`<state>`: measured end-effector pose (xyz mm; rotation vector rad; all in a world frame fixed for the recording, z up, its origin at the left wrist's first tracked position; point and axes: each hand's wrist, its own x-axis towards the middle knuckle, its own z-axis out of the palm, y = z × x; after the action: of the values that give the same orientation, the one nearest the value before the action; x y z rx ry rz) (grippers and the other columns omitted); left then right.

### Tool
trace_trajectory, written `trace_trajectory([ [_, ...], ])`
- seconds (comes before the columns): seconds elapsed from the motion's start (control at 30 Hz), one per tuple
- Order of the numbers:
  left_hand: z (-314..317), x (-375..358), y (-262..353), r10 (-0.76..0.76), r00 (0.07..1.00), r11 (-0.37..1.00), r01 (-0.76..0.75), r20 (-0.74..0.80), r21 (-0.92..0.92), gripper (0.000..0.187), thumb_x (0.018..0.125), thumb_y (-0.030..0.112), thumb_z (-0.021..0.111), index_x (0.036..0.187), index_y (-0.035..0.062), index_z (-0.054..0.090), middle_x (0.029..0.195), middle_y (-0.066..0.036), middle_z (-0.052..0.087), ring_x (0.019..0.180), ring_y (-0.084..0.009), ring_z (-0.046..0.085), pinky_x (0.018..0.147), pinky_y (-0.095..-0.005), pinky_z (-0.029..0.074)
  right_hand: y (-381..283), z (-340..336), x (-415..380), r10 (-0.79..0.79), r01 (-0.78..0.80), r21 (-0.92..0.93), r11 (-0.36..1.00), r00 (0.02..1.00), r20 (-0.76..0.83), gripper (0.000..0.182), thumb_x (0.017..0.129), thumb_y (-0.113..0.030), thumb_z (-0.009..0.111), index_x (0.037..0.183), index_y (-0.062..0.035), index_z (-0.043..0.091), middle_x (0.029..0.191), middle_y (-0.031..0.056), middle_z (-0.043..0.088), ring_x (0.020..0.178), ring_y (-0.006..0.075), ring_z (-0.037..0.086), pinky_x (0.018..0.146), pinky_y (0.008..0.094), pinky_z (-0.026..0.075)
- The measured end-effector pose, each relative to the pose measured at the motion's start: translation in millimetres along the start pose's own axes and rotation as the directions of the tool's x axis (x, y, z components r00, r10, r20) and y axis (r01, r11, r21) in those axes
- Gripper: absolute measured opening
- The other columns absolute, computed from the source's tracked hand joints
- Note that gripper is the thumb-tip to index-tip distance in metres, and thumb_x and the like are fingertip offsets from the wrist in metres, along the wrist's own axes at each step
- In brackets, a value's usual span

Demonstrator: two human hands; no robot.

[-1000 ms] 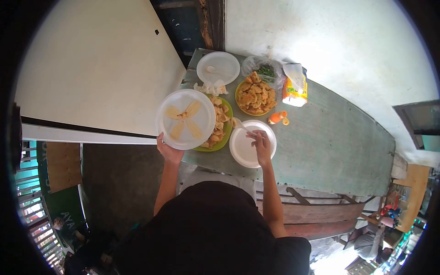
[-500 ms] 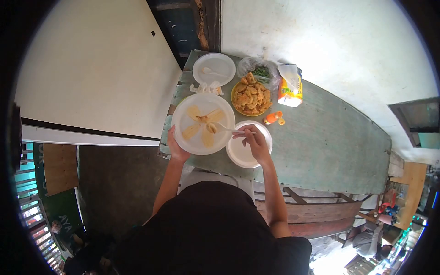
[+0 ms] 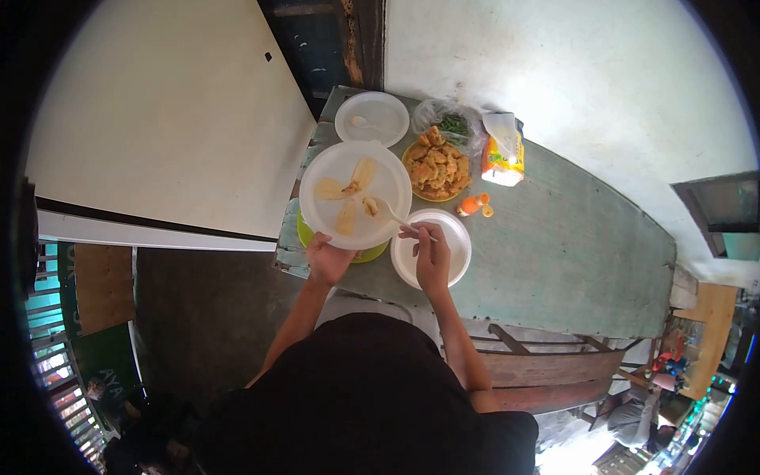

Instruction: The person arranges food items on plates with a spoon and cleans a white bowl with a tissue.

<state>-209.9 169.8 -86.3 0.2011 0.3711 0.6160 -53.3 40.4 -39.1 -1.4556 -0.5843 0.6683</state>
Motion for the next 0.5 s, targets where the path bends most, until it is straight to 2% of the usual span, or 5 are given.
trace_trajectory([
  [0.13,-4.3,1.3,-7.6,-0.016,1.000,1.000,0.016,-0.002,0.021,0.063,0.075,0.013,0.047,0.135,0.0045,0.031,0.135,-0.011,0.041,0.126,-0.0276,0.037,0.108,-0.0447,0.026,-1.1,8.0,-3.4,-0.021,0.016,-0.073,0.997,0.998,-0.062,0.023,0.099,-0.018,0.036,0.103,-0.0010,0.050,0.097,0.0127,0.065,0.086,0.0151,0.064,0.059,0.0213,0.042],
  [0.2,-9.4,2.9,-10.3,-0.055,0.996,0.991,0.063,-0.067,0.115,0.054,0.075,-0.001,0.048,0.128,0.0055,0.040,0.128,-0.008,0.047,0.120,-0.0215,0.044,0.102,-0.0372,0.035,0.7,14.6,-3.6,-0.083,0.065,-0.120,0.991,0.985,-0.151,0.022,0.099,-0.018,0.037,0.102,-0.0007,0.051,0.097,0.0127,0.066,0.084,0.0142,0.064,0.058,0.0209,0.042],
  [0.3,-9.9,3.8,-17.9,-0.022,0.994,0.988,0.037,-0.104,0.150,0.055,0.074,-0.008,0.051,0.126,0.0031,0.039,0.125,-0.009,0.048,0.117,-0.0212,0.047,0.100,-0.0352,0.038,-7.4,24.6,-5.0,-0.118,0.069,-0.237,0.969,0.973,-0.198,0.021,0.098,-0.016,0.038,0.102,0.0001,0.051,0.096,0.0133,0.066,0.083,0.0141,0.063,0.058,0.0217,0.043],
  [0.43,3.0,0.0,-23.8,-0.008,0.997,0.983,0.021,-0.071,0.185,0.056,0.075,-0.009,0.053,0.127,0.0013,0.038,0.125,-0.009,0.049,0.116,-0.0216,0.048,0.100,-0.0349,0.039,-20.2,38.9,-4.9,-0.194,0.137,-0.325,0.936,0.970,-0.149,0.016,0.095,-0.007,0.041,0.103,0.0025,0.051,0.093,0.0177,0.063,0.087,0.0231,0.064,0.074,0.0315,0.049],
  [0.5,10.6,-1.8,-24.3,-0.018,0.997,0.970,0.035,-0.069,0.240,0.057,0.076,-0.007,0.052,0.130,0.0019,0.036,0.129,-0.010,0.046,0.122,-0.0228,0.043,0.105,-0.0375,0.034,-18.6,41.6,-5.6,-0.237,0.182,-0.361,0.915,0.965,-0.115,0.015,0.094,-0.006,0.042,0.103,0.0026,0.051,0.093,0.0185,0.062,0.087,0.0244,0.064,0.074,0.0315,0.049],
])
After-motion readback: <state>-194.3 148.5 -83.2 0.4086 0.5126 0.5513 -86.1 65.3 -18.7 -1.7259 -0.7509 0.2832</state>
